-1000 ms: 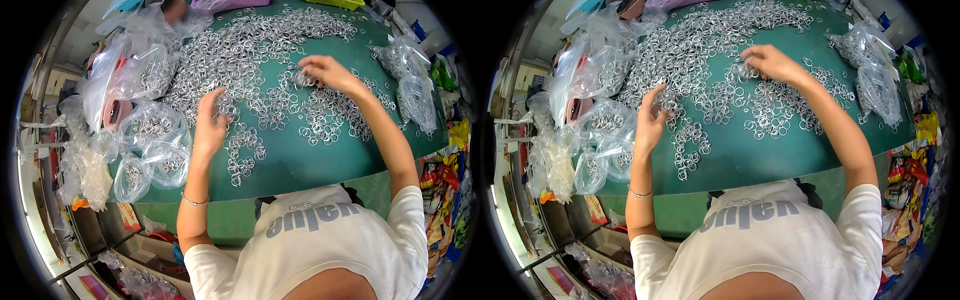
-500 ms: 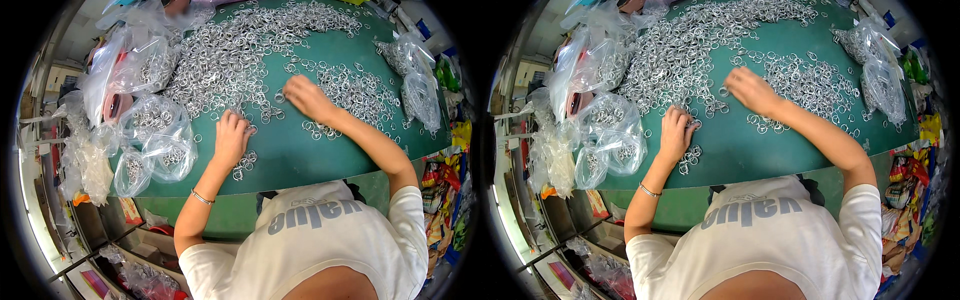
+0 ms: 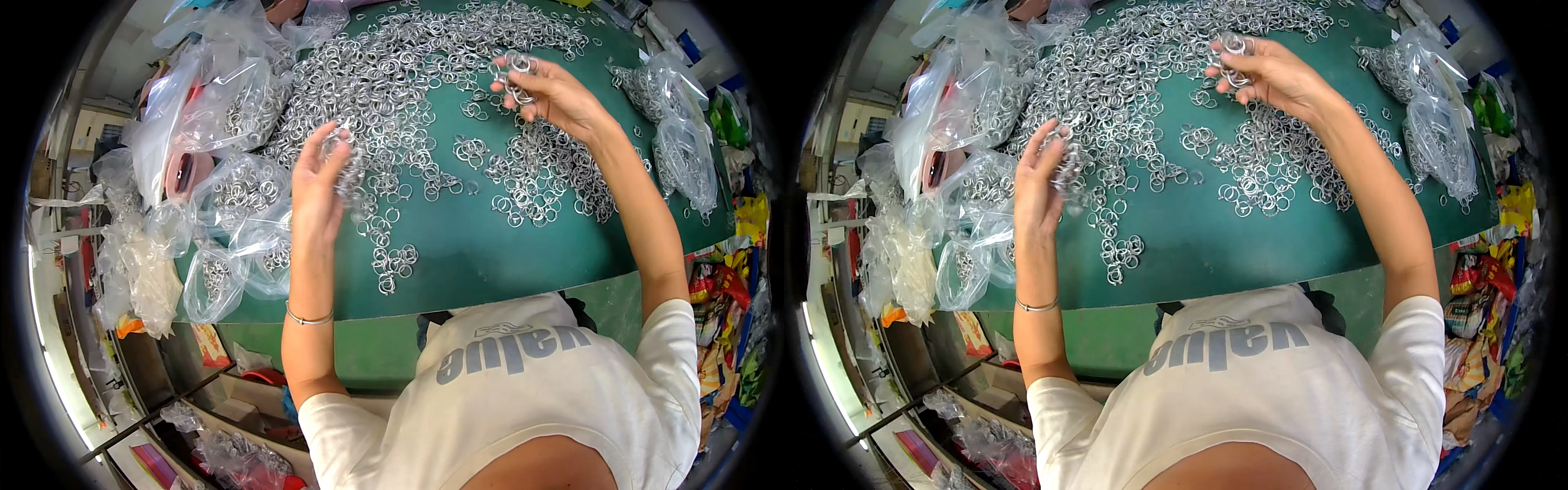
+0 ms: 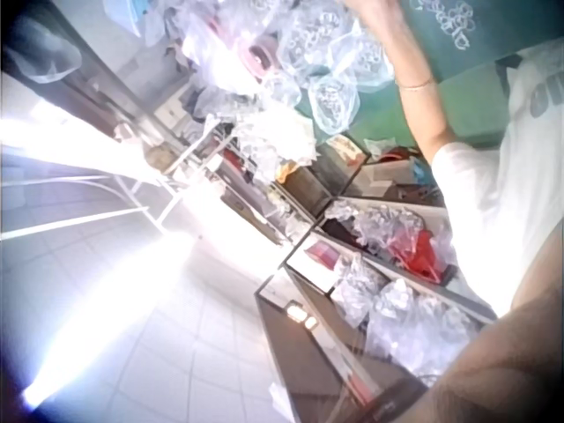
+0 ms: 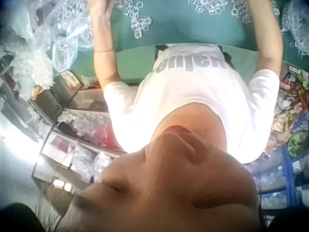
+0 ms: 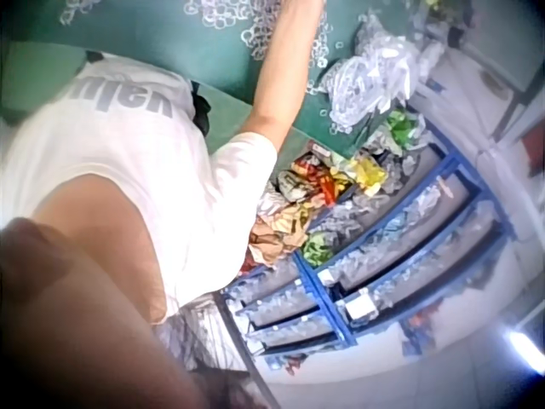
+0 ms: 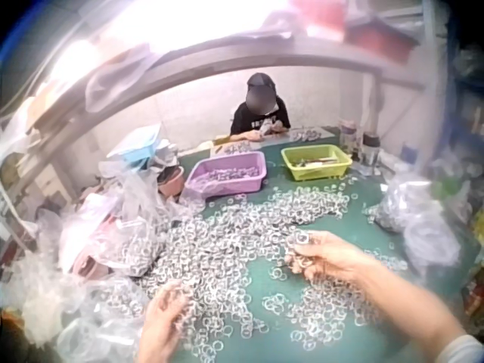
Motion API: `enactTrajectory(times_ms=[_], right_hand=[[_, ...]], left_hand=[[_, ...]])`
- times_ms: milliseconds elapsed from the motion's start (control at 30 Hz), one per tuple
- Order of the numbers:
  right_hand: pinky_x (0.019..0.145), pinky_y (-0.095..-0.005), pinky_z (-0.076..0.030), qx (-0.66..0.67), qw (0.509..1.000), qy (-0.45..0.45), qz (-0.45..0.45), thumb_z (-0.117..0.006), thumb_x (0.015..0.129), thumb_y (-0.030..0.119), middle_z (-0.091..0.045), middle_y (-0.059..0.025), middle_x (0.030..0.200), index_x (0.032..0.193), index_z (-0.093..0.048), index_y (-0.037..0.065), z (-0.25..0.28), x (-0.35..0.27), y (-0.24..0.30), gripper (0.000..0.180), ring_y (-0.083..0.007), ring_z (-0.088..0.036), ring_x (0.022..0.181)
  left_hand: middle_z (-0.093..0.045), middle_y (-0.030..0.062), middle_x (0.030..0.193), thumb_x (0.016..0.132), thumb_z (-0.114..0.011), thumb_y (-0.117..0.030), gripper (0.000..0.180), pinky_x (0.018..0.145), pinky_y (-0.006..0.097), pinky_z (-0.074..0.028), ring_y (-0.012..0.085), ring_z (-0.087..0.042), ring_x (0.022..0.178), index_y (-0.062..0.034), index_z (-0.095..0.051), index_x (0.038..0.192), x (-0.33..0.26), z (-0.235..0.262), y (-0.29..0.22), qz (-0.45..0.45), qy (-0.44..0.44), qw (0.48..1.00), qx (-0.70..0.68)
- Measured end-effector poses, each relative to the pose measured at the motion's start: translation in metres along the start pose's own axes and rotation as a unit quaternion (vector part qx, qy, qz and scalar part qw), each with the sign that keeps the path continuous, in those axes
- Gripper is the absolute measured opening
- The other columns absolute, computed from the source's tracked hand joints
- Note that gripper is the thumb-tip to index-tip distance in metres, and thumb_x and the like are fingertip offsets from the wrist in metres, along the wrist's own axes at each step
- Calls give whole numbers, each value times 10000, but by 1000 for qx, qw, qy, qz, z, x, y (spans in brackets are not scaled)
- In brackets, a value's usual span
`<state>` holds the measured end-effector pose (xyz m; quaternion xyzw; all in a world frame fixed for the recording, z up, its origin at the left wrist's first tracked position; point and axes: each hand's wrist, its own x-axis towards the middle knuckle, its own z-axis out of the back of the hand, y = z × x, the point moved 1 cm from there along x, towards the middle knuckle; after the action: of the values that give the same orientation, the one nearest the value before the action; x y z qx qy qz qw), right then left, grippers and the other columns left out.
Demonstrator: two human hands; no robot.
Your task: The person sorts through a large pile of small metal rings on a green table by hand, picking up individual rings and grouping them.
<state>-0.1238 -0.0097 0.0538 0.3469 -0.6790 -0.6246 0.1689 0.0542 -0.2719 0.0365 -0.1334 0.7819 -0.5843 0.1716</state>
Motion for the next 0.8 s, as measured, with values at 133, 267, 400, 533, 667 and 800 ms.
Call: enactTrajectory(times_ms=[133,267,400,533,667,800], right_hand=[[503,-223,-463,-180,983,-32,31,-510,881,173,-617,-59,909,1209,-474,56,-7,-3,0,350,-92,-554,680],[582,-265,-485,-378,922,-55,59,-534,852,158,-605,-71,988,1199,-494,90,2,-15,-5,356,-107,-559,761],[773,-320,-450,-548,797,-53,249,-535,847,145,-577,-113,1040,1153,-525,53,8,-56,-18,320,-212,-527,959],[819,-339,-440,-390,908,125,89,-460,878,91,-580,-134,1047,1026,-564,-28,1,-140,-6,217,-238,-544,974],[875,-378,-425,-336,888,310,-51,-427,849,18,-556,-190,1112,1043,-550,-48,-2,-223,-68,239,-328,-525,1042],[894,-411,-401,-537,842,50,-9,-452,801,23,-533,-228,1131,1083,-544,-21,-18,-250,-175,300,-383,-496,1052]], left_hand=[[-499,134,1204,831,-487,80,429,786,285,-502,153,-549,980,10,-419,1249,-2,-16,2,-70,116,987,85],[-464,142,1246,863,-480,21,399,778,288,-508,171,-517,1060,-3,-422,1257,-4,-28,2,-117,133,970,164],[-503,121,1206,880,-491,-28,380,709,275,-523,163,-584,937,-10,-431,1255,-10,-28,10,-94,105,938,317],[-583,126,1051,842,-550,-37,337,612,271,-482,167,-587,720,-3,-494,1173,-24,-17,20,-137,70,879,452],[-586,135,1014,819,-582,-48,321,601,304,-466,204,-573,744,2,-519,1130,-49,-18,25,-177,61,841,507],[-528,186,1106,823,-583,-72,322,832,369,-424,300,-534,967,20,-511,1123,-74,-12,44,-224,61,789,569]])
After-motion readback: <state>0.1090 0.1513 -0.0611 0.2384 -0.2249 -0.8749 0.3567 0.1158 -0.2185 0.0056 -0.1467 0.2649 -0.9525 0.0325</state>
